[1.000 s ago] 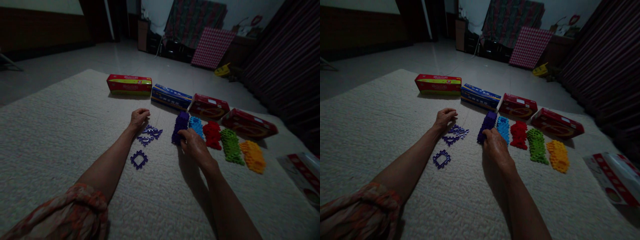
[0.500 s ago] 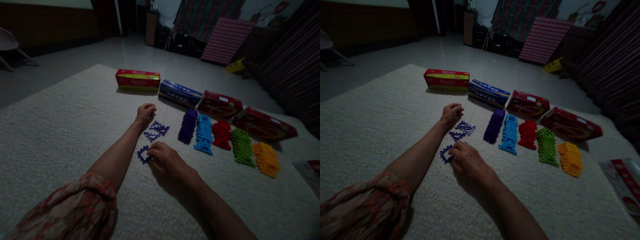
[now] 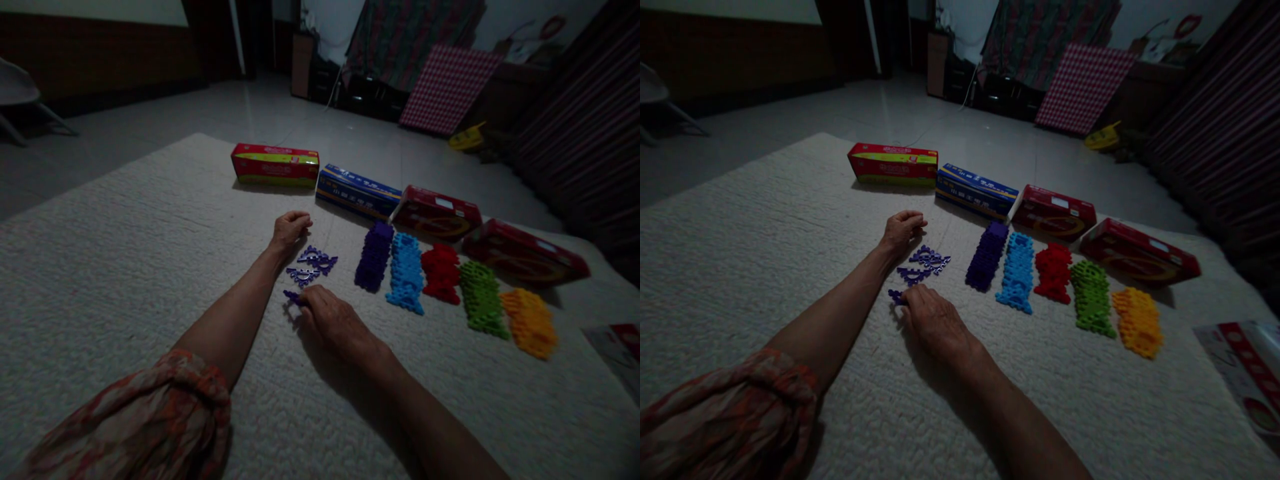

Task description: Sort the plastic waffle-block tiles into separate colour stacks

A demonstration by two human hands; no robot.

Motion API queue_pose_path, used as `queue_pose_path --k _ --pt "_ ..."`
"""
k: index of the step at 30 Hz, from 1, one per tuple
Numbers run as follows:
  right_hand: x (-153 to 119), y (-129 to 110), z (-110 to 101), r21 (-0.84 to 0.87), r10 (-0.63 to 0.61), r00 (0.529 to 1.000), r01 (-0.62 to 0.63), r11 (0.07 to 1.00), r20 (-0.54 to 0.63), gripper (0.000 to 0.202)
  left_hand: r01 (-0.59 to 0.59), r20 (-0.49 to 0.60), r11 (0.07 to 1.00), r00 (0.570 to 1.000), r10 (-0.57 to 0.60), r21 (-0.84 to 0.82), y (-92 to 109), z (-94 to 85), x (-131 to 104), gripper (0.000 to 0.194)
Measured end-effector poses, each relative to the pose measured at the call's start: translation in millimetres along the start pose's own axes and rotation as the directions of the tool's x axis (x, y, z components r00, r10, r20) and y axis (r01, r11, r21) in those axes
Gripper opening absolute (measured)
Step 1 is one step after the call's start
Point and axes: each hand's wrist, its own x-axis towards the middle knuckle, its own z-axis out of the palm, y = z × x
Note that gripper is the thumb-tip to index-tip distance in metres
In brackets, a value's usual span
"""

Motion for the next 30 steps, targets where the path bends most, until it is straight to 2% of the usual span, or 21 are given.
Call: queue_pose_path --k 5,10,13,16,20,25,30 --pt "1 8 -15 -0.117 0.058 0.995 -0.067 0.991 -0.083 0.026 -0.008 -0.001 1.000 1.000 0.008 -0.009 -3 -1.0 3 0.022" --pt "-2 11 -30 -0.280 0.074 0.996 -0.083 0.956 -0.045 0.034 -0.021 0.008 1.000 1.000 0.021 0.006 -3 -0.1 2 0.022" --pt "-1 14 -26 -0.282 0.106 0.994 -0.113 0.953 -0.039 0.036 -0.013 0.011 1.000 1.000 0.013 0.012 -4 0.4 2 0.022" --pt "0 18 -25 -0.223 0.138 0.985 -0.159 0.962 -0.108 0.043 -0.024 0.007 1.000 1.000 0.024 0.015 -5 -0.3 3 0.023" --pt "-7 29 -48 -0.185 0.214 0.960 -0.248 0.951 -0.183 0.033 -0.028 0.007 0.999 1.000 0.028 0.033 -6 -1.9 5 0.022" --pt "-23 45 -82 -0.334 0.310 0.914 -0.386 0.860 -0.260 0.017 -0.039 0.017 0.999 0.999 0.038 0.029 -7 -2.5 5 0.024" --pt "-25 53 -81 -0.377 0.342 0.896 -0.431 0.819 -0.283 0.017 -0.030 0.027 0.999 0.999 0.030 0.025 -8 -3.7 5 0.024"
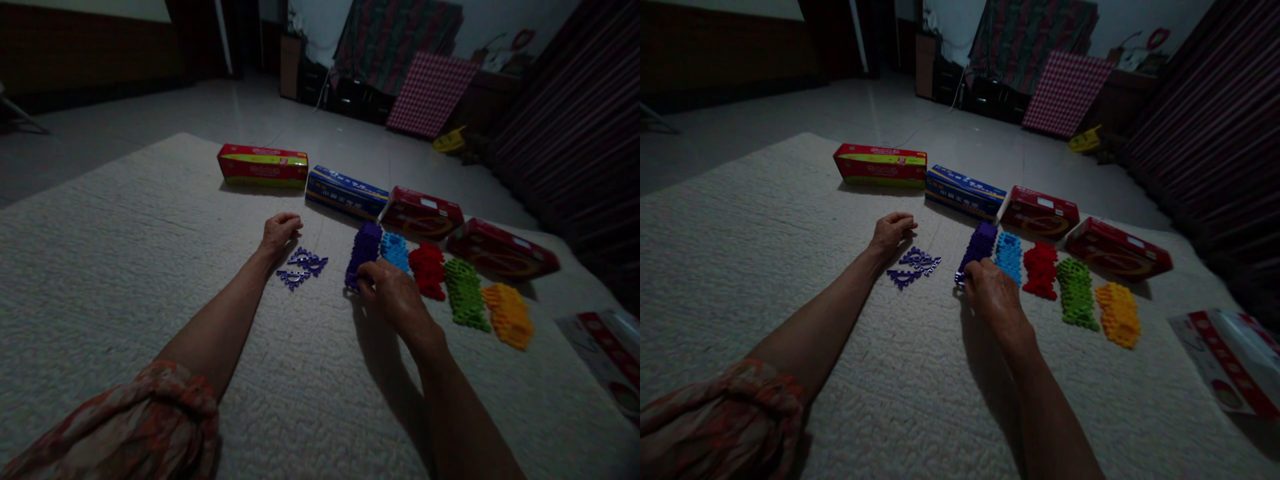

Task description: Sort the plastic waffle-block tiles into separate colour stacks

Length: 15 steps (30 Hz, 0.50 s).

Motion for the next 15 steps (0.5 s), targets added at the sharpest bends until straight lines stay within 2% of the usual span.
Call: queue_pose_path --k 7,15 --pt "1.1 -1.5 2.5 -0.010 0.026 0.995 -0.026 1.000 0.092 0.020 -0.001 -0.003 1.000 1.000 0.001 0.014 0.1 0.8 0.8 0.021" --pt "2.2 -3.8 0.2 -0.108 0.091 0.996 -0.088 0.990 0.020 0.016 -0.010 -0.004 1.000 1.000 0.010 0.011 -2.5 -0.5 3.6 0.023"
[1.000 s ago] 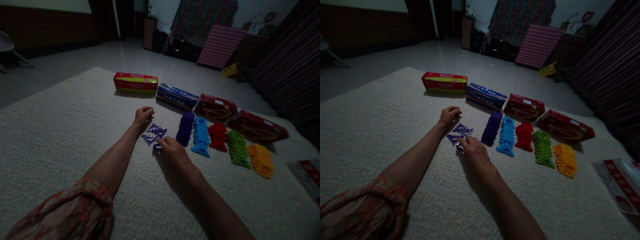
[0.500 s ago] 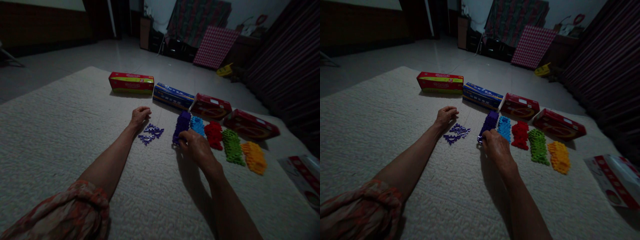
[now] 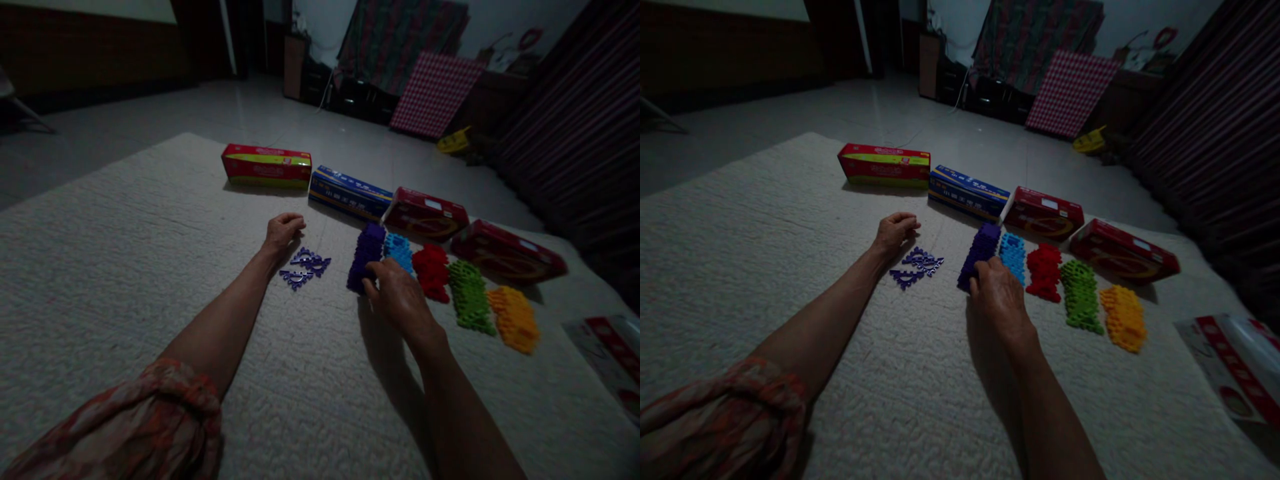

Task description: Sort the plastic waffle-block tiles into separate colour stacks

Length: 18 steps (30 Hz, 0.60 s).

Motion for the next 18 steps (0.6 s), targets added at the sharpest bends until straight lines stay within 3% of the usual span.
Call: queue_pose_path --k 3,6,12,15,18 --pt "1 -2 0 0.036 -0.021 0.998 0.023 0.999 -0.058 0.022 0.009 -0.006 1.000 1.000 -0.010 -0.009 -1 0.2 1 0.024" --pt "0 -9 6 0.143 -0.112 0.991 0.122 0.982 -0.077 0.024 -0.001 -0.040 0.999 0.999 0.000 -0.034 -2 1.0 1 0.025" --pt "-5 -52 36 0.389 -0.338 0.936 0.349 0.853 -0.099 0.032 -0.020 -0.105 0.997 0.994 0.012 -0.079 0 3.1 1 0.026" --pt "3 -72 46 0.381 -0.387 0.918 0.391 0.838 -0.092 0.041 -0.011 -0.093 0.996 0.996 0.003 -0.089 1 3.8 0 0.026" --pt "17 -85 51 0.351 -0.363 0.929 0.366 0.862 -0.079 0.047 0.006 -0.084 0.995 0.996 -0.015 -0.097 -1 3.7 0 0.029"
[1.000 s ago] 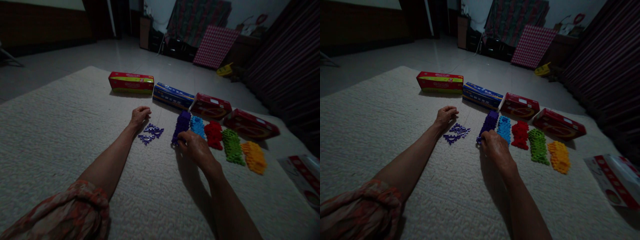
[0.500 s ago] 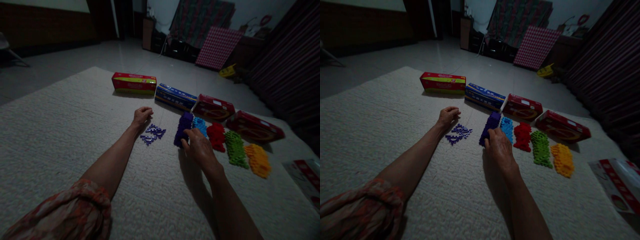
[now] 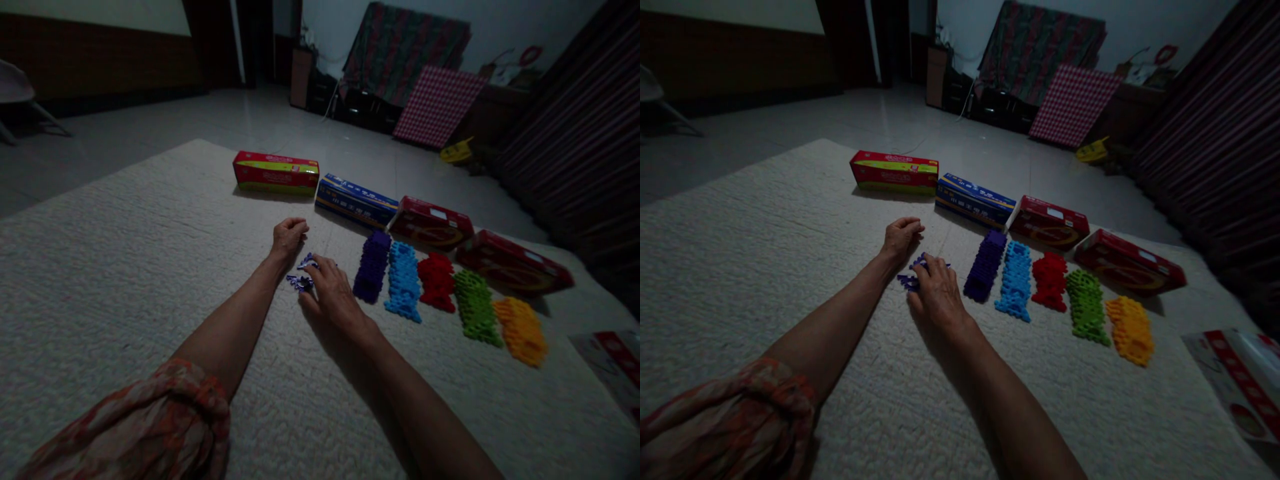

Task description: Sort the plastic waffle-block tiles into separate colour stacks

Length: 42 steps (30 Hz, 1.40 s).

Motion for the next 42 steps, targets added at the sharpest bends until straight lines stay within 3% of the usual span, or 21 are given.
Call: queue_pose_path --k 6,13,18,25,28,30,34,37,42 --pt "17 4 11 -0.019 0.133 0.990 -0.134 0.991 -0.037 0.033 -0.010 0.029 1.000 1.000 0.010 0.010 -2 -0.5 -1 0.029" --pt "-5 2 -2 0.014 0.177 0.984 -0.177 0.984 -0.002 0.030 -0.018 0.027 0.999 0.999 0.017 0.030 1 0.7 -1 0.024" --pt "-21 1 -2 0.075 0.131 0.989 -0.126 0.989 -0.071 0.016 0.010 0.023 0.998 1.000 -0.011 0.062 3 0.0 -3 0.023" --pt "-13 10 6 0.183 0.084 0.970 -0.042 0.982 -0.228 0.016 -0.018 0.038 0.998 0.999 0.015 0.068 3 0.5 -3 0.023" --pt "-13 17 -4 0.252 0.110 0.932 -0.020 0.968 -0.345 0.016 -0.017 0.030 0.997 0.999 0.015 0.072 2 1.4 -2 0.023" --pt "-18 25 -15 0.285 0.182 0.904 -0.070 0.956 -0.388 0.014 -0.020 0.031 0.997 0.999 0.018 0.071 1 1.7 -1 0.022" --pt "-41 44 -41 0.283 0.307 0.864 -0.202 0.938 -0.399 0.038 -0.015 0.039 0.997 0.999 0.012 0.072 1 1.3 -2 0.019" --pt "-59 51 -51 0.204 0.283 0.892 -0.222 0.954 -0.354 0.032 -0.003 0.042 0.997 0.999 0.000 0.079 2 0.5 -3 0.018" --pt "-73 52 -48 0.120 0.225 0.936 -0.199 0.973 -0.270 0.026 -0.016 0.053 0.996 0.999 0.011 0.091 4 0.7 -5 0.018"
